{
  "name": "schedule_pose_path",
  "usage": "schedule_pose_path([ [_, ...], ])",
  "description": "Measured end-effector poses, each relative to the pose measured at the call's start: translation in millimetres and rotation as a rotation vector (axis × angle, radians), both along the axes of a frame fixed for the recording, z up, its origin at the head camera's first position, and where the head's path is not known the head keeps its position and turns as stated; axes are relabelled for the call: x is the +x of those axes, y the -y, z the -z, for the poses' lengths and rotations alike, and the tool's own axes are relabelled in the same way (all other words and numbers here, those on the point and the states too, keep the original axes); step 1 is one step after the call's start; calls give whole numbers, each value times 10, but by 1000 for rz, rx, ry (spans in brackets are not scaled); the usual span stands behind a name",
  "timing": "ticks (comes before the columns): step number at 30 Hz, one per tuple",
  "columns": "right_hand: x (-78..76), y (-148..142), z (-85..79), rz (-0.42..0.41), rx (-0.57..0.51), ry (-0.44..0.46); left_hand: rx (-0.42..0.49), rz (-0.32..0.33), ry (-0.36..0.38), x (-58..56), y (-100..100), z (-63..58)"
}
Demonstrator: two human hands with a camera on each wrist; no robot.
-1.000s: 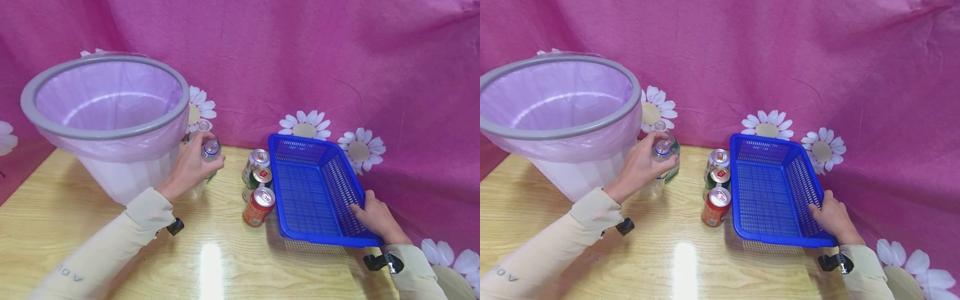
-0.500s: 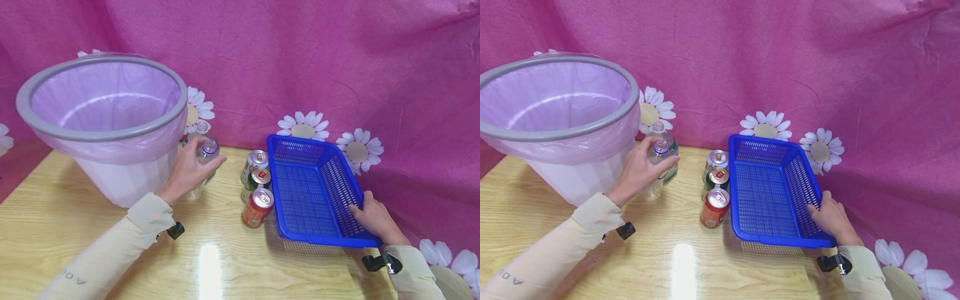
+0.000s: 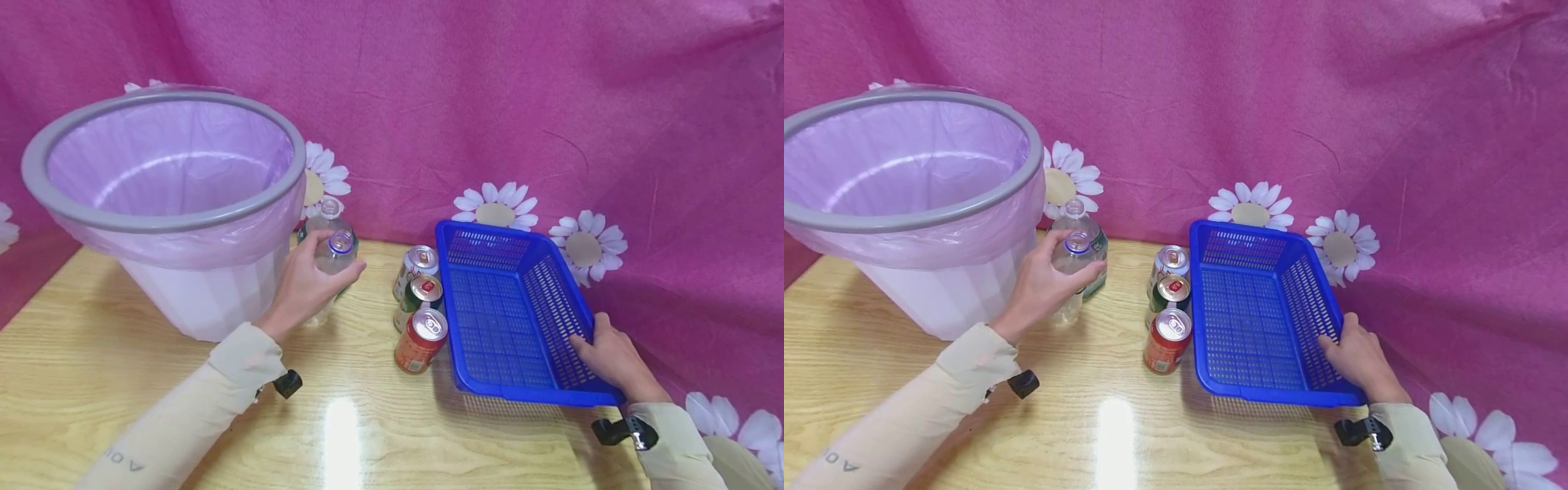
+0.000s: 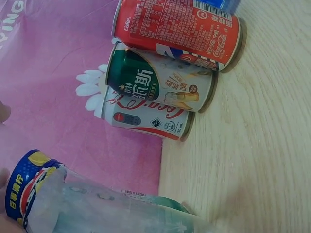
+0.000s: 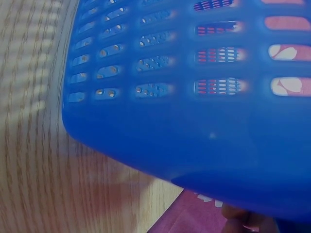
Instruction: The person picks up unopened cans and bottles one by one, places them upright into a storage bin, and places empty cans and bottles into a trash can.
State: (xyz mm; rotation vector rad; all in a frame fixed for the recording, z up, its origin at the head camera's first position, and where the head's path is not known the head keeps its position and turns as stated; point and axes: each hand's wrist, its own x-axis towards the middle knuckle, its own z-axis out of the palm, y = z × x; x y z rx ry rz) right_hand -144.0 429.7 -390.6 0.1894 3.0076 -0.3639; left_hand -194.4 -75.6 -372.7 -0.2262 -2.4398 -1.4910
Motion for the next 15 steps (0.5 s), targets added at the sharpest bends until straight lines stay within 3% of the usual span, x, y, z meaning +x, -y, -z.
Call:
schedule_pose_path([
  [15, 0, -1, 23, 6, 3, -11, 32, -30, -32, -1, 2, 142],
])
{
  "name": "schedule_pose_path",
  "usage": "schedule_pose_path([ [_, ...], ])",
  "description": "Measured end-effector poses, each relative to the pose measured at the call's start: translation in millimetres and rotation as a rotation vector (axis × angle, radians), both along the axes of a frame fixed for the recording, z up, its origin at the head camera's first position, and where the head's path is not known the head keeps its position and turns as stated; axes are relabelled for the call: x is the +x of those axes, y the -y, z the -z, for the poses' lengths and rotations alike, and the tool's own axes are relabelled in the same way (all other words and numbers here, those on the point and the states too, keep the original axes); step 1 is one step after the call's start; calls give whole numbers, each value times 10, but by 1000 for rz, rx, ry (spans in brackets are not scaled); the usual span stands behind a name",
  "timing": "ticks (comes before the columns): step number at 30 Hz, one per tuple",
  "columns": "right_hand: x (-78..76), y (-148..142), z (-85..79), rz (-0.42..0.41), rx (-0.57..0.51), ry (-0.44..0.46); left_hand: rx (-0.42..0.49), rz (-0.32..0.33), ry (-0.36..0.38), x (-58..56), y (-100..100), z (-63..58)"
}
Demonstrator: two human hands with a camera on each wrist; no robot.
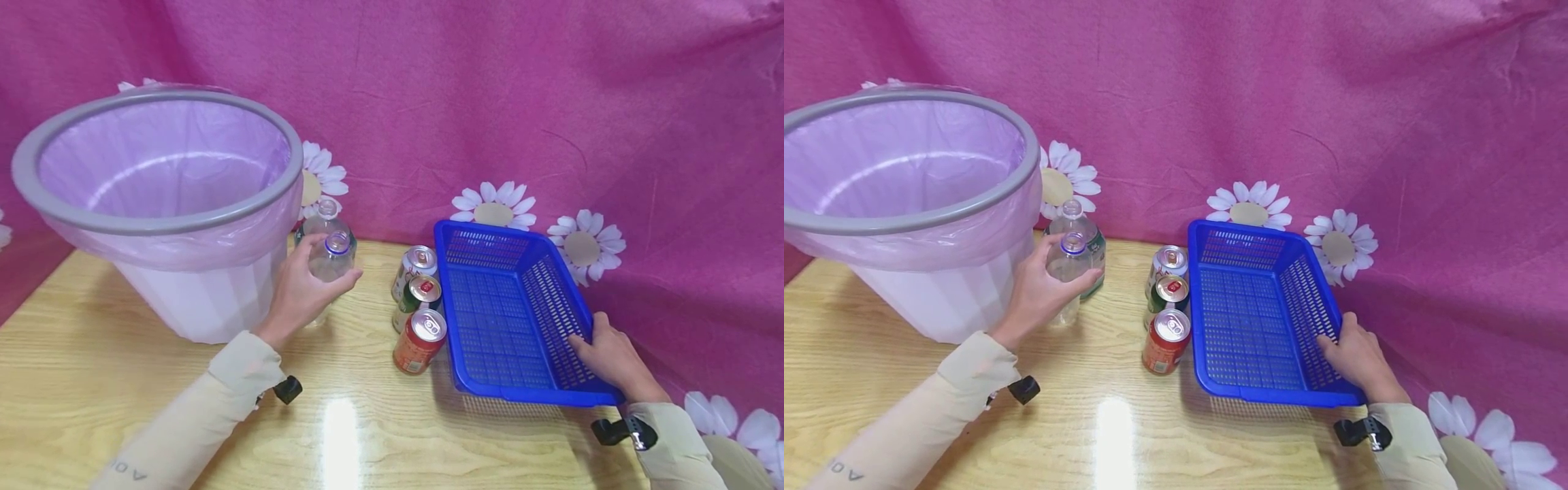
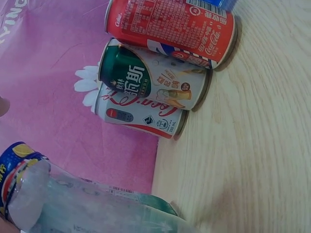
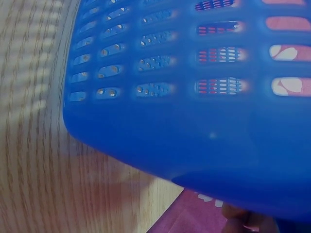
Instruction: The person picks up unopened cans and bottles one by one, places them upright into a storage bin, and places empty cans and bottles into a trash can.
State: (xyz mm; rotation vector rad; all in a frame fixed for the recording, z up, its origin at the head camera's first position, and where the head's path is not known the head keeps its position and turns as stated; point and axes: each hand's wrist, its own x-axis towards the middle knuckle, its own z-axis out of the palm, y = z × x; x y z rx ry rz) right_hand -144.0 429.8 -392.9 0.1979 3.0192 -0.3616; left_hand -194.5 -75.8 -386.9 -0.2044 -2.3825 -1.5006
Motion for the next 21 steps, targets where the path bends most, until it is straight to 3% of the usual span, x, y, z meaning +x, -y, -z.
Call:
schedule_pose_path([
  [16, -6, 14, 1, 4, 2, 6, 43, -54, -81, -4, -10, 139],
  [21, -4, -3, -1, 5, 6, 2, 93, -53, -115, -20, -24, 182],
])
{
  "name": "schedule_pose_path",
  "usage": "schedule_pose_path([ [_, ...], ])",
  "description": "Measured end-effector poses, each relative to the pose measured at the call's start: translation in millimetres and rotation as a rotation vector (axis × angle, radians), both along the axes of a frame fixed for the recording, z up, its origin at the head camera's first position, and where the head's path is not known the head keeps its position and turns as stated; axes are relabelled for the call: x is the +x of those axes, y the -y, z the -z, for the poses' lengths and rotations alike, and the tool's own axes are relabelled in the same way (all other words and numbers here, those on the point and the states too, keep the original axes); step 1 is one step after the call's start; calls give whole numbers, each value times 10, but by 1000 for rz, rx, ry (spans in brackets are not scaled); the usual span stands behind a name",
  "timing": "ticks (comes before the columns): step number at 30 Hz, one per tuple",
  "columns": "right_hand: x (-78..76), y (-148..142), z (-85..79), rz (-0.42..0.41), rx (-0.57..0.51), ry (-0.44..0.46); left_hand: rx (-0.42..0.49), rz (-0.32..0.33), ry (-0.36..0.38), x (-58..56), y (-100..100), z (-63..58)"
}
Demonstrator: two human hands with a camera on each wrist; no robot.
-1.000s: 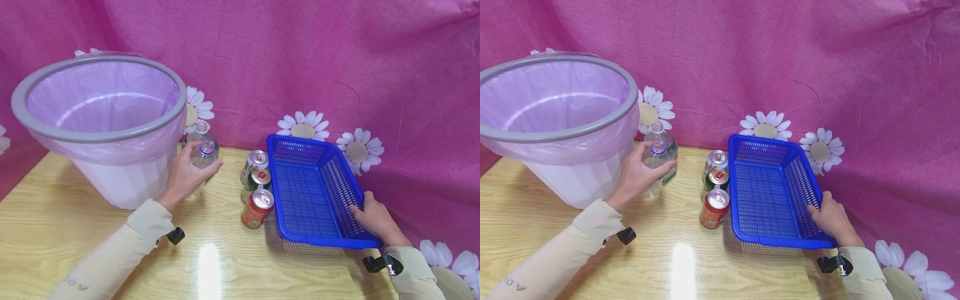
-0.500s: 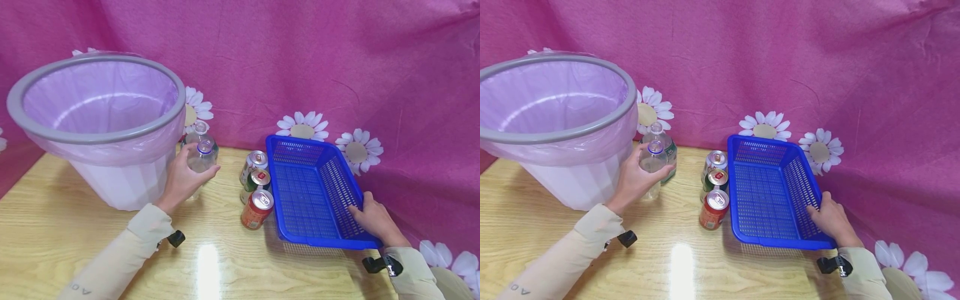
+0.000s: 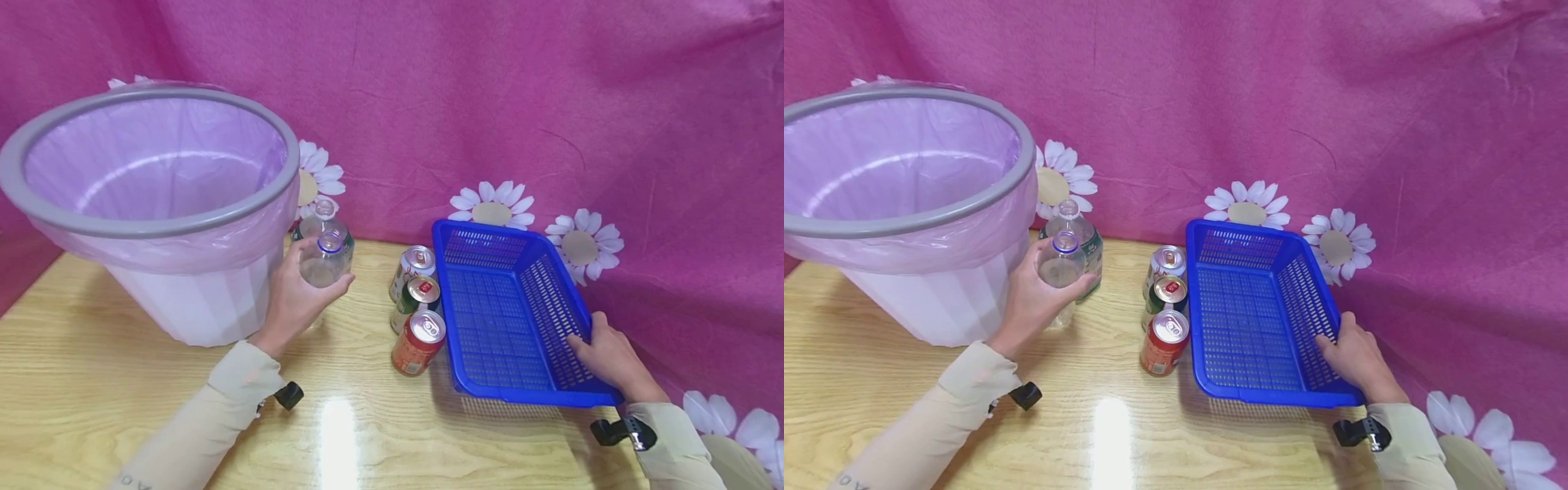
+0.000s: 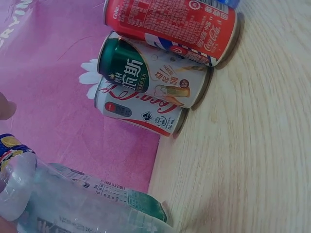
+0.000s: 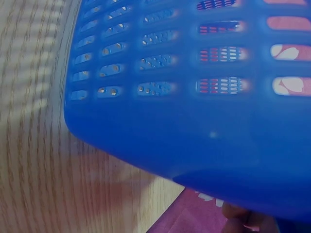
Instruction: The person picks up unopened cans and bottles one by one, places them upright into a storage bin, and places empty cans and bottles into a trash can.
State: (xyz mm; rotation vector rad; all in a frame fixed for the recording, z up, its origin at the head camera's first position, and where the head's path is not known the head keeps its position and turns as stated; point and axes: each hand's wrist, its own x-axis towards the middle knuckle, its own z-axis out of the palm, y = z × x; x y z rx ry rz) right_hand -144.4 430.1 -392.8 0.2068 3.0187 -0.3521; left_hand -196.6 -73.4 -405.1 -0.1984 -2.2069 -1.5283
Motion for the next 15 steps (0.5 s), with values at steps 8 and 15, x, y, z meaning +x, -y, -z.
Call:
schedule_pose_path([
  [8, -2, 6, 2, 0, 1, -8, 53, -19, 34, 3, 32, 14],
  [15, -5, 11, 7, 10, -3, 6, 54, -50, 88, 1, 71, 26],
])
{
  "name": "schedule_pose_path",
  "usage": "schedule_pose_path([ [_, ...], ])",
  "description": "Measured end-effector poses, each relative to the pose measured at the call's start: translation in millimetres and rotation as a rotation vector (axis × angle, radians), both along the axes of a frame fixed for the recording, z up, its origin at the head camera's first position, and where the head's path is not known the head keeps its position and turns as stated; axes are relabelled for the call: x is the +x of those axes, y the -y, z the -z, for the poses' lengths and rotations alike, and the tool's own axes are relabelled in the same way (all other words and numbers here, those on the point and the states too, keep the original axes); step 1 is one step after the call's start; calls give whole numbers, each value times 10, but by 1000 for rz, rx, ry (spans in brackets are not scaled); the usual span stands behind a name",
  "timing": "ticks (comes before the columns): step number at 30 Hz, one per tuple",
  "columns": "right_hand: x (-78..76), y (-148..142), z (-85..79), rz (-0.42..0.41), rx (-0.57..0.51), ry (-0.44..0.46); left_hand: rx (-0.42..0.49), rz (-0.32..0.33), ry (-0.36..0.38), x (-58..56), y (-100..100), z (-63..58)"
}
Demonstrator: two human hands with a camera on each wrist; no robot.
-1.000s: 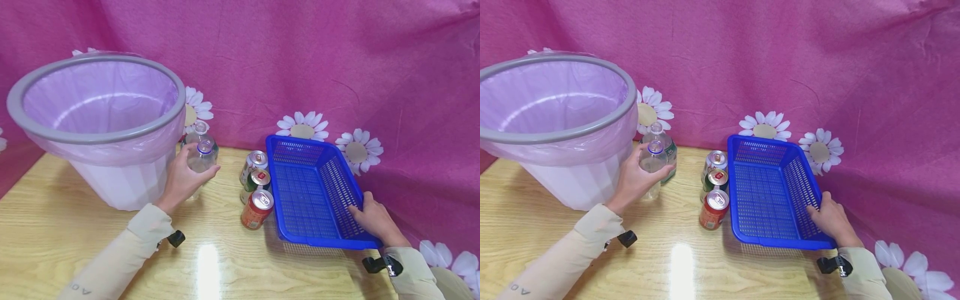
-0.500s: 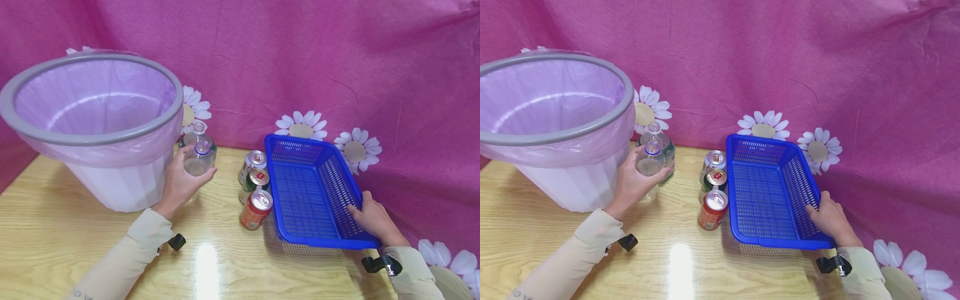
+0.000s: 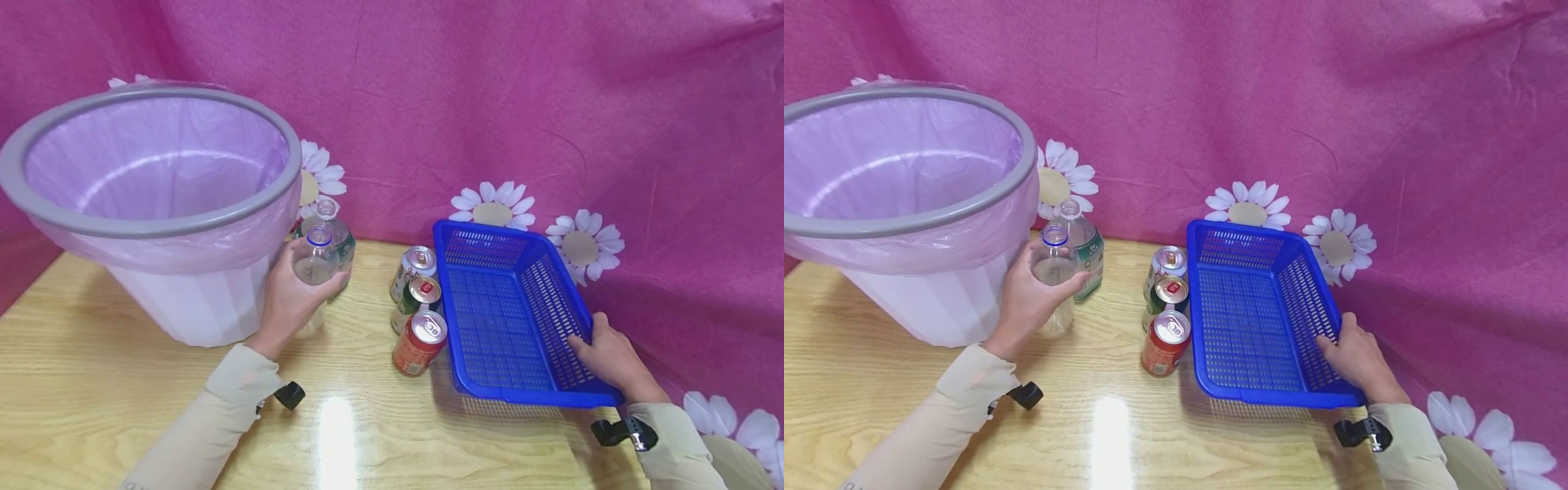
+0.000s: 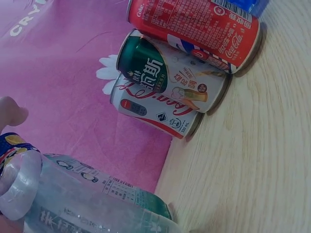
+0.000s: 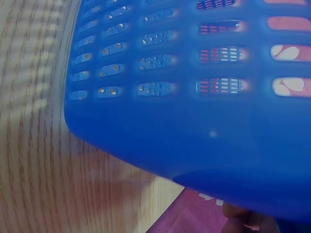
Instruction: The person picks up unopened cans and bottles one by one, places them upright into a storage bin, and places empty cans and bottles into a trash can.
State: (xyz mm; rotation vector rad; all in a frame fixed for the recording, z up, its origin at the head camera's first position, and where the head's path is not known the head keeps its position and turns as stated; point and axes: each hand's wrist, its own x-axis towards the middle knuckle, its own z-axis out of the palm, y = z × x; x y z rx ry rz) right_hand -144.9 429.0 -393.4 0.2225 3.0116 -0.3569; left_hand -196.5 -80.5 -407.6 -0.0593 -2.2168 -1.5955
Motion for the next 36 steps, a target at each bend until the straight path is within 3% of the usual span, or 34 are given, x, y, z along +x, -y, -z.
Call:
schedule_pose_path([
  [16, -9, 22, -12, 5, 3, 13, 26, -5, -36, 44, 25, 57],
  [36, 5, -2, -12, -5, 9, 14, 51, -30, -12, 34, -8, 148],
])
